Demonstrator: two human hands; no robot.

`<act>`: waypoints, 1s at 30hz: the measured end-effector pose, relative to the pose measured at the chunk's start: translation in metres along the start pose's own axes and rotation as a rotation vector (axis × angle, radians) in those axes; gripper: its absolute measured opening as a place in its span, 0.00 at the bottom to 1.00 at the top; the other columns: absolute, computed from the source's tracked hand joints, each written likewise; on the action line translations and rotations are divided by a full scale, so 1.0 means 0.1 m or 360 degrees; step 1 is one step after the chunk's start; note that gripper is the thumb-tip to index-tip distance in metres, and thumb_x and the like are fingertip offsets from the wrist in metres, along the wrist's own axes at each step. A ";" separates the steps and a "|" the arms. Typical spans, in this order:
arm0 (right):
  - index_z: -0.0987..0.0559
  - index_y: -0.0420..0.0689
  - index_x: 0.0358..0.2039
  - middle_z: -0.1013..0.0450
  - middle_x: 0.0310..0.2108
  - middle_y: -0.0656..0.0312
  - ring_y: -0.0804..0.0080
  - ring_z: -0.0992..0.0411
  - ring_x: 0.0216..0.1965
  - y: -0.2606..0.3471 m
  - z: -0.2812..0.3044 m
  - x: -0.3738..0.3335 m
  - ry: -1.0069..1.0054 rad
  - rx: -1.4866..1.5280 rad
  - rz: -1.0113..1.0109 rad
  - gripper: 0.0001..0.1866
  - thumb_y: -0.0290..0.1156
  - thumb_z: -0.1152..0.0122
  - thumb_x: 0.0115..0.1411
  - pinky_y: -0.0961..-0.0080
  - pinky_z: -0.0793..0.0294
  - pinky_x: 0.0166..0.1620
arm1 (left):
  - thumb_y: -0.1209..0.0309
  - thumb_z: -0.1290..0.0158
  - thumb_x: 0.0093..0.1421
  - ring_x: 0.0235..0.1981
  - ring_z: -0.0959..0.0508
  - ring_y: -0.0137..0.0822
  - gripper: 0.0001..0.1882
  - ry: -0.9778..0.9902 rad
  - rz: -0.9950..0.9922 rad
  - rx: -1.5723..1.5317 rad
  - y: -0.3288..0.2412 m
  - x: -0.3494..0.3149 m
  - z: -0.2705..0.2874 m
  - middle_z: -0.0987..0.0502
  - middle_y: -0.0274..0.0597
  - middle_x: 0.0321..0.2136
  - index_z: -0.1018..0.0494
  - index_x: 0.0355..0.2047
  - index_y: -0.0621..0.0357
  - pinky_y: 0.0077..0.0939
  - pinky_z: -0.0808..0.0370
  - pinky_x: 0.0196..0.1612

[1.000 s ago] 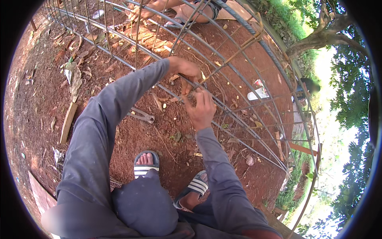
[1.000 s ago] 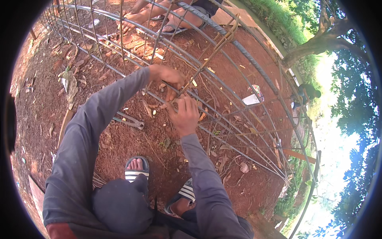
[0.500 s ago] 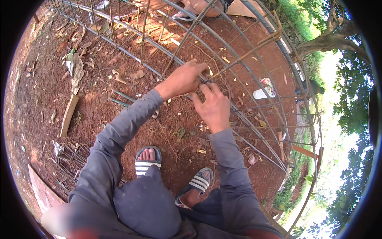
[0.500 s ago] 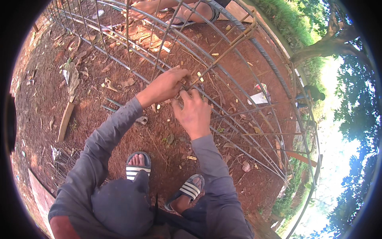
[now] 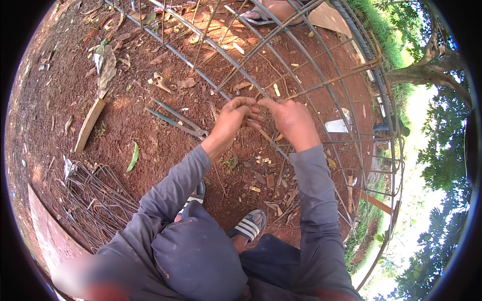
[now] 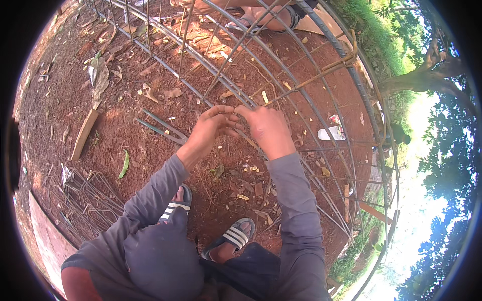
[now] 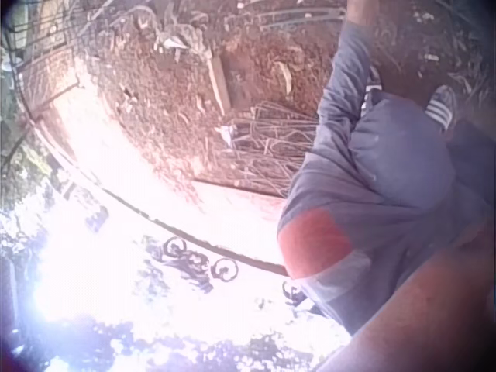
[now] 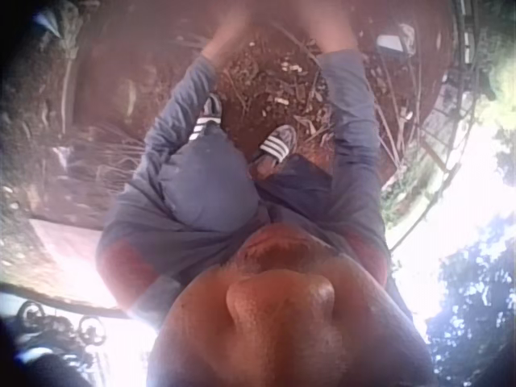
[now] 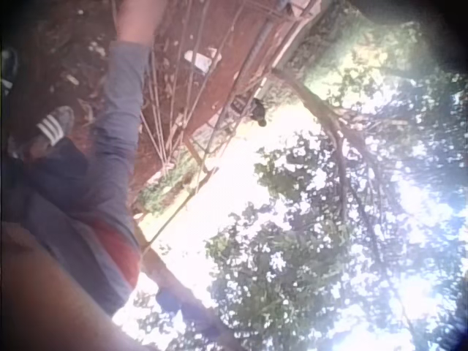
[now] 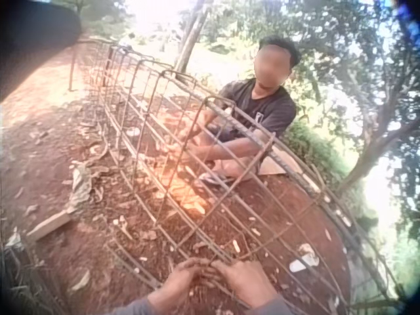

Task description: The person is assembling a wire mesh structure by hand. They bend and twist wire ties to secure the intersections of the metal grid, then use pliers to tighten the connections. The work is performed on a dirt ground in an outdoor area.

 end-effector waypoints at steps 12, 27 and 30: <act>0.22 0.52 0.40 0.25 0.26 0.49 0.49 0.21 0.29 0.01 -0.01 0.04 0.0194 -0.0248 0.0262 0.10 0.29 0.42 0.57 0.56 0.23 0.29 | 0.82 0.53 0.60 0.53 0.25 0.45 0.25 -0.0006 -0.0034 -0.0869 0.38 -0.15 -0.01 0.36 0.55 0.58 0.43 0.57 0.65 0.35 0.21 0.48; 0.25 0.49 0.48 0.21 0.32 0.53 0.52 0.21 0.31 -0.31 -0.27 -0.31 -0.0430 0.0679 -0.0035 0.13 0.26 0.44 0.63 0.59 0.22 0.31 | 0.66 0.48 0.67 0.24 0.21 0.30 0.13 -0.0020 -0.0129 0.1262 0.18 0.11 -0.14 0.20 0.45 0.26 0.23 0.41 0.66 0.28 0.24 0.28; 0.24 0.47 0.46 0.22 0.34 0.56 0.56 0.21 0.30 -0.31 -0.36 -0.45 -0.0597 0.0543 -0.0205 0.11 0.24 0.45 0.63 0.63 0.21 0.30 | 0.64 0.49 0.67 0.27 0.21 0.39 0.14 0.0120 -0.0561 0.1576 0.11 0.29 0.08 0.21 0.48 0.28 0.23 0.41 0.65 0.36 0.24 0.34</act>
Point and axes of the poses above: each hand's wrist, its own x-axis towards the middle knuckle, its own z-axis out of the back of the hand, y = z × x, the point moved 2 cm from there along x, towards the middle knuckle
